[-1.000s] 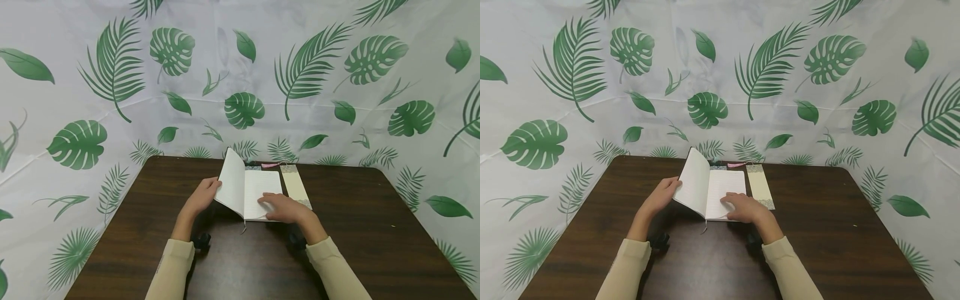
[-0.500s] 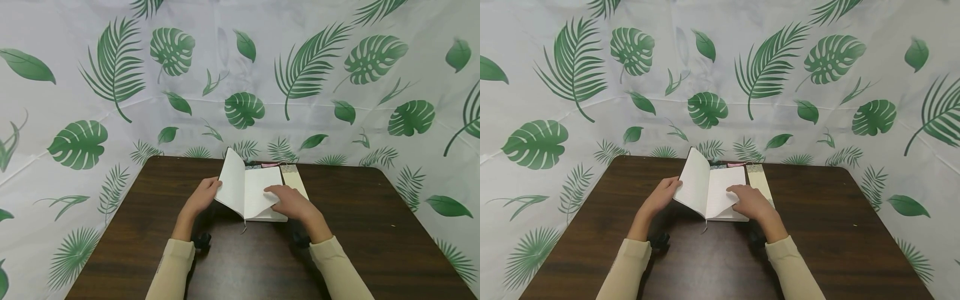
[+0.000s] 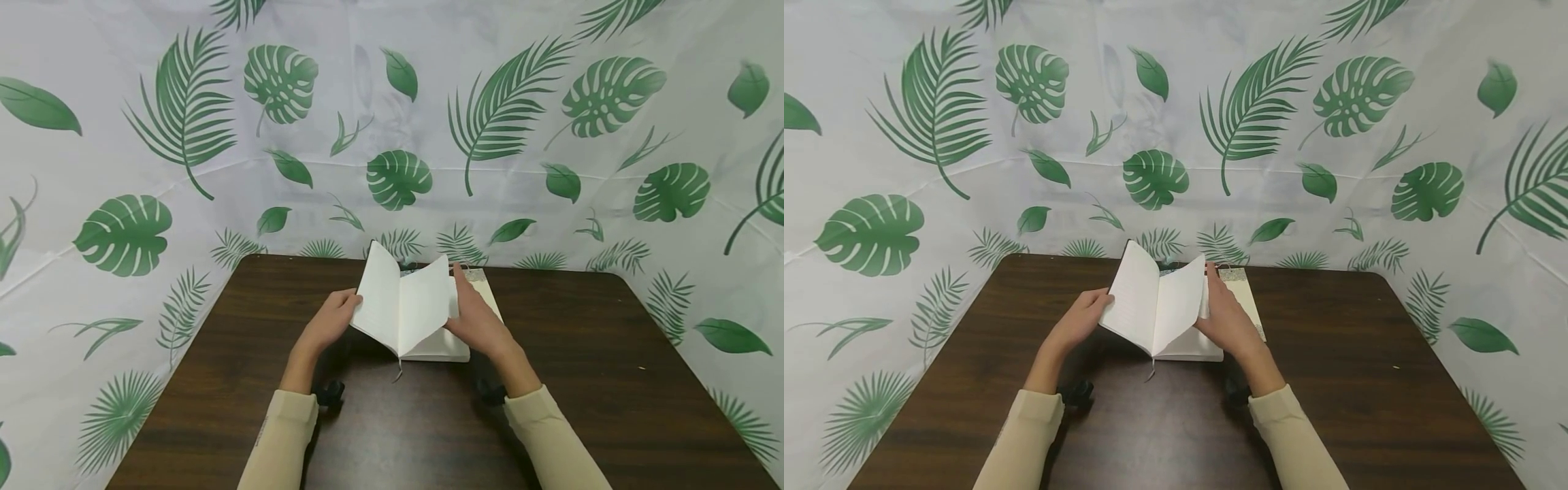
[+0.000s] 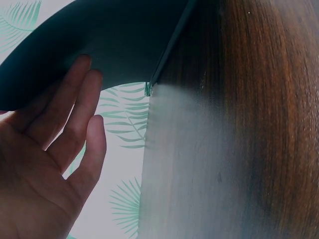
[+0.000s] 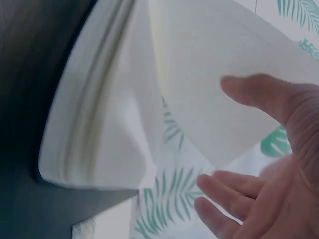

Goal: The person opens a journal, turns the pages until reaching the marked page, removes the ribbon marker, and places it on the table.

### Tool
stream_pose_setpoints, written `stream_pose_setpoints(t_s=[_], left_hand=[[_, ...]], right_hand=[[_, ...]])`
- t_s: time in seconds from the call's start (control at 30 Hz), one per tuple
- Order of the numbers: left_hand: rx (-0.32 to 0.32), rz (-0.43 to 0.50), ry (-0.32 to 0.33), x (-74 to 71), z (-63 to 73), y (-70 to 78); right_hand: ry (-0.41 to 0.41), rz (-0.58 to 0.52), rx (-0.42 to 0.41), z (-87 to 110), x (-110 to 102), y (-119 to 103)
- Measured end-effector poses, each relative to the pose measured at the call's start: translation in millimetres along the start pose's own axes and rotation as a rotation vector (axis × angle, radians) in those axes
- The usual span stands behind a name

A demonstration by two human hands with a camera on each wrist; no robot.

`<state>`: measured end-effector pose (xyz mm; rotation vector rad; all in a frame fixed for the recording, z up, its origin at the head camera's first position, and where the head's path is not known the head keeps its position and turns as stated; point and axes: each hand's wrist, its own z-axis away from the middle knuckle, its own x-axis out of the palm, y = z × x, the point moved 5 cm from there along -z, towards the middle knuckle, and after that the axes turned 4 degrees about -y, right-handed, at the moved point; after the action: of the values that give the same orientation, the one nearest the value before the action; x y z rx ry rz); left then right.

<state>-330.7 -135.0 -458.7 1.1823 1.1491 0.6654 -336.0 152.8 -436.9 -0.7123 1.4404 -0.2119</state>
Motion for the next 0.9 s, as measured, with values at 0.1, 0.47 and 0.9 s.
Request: stream_pose_setpoints(t_s=[0.1,0.47,0.9], left_hand=[[0.002,0.000,-0.001,0.3,-0.6,-1.0],[-0.011,-0.001,-0.001,0.0,-0.8,-1.9],[0.000,0.003,-0.006,0.2,-1.7,-2.0]], right_hand=[[-0.006,-0.072,0.066,-1.7,8,0],[-0.103,-0.110,0.041,1.3,46,-26],[-0.155,-0.078,-0.039,6.6,68,-45]])
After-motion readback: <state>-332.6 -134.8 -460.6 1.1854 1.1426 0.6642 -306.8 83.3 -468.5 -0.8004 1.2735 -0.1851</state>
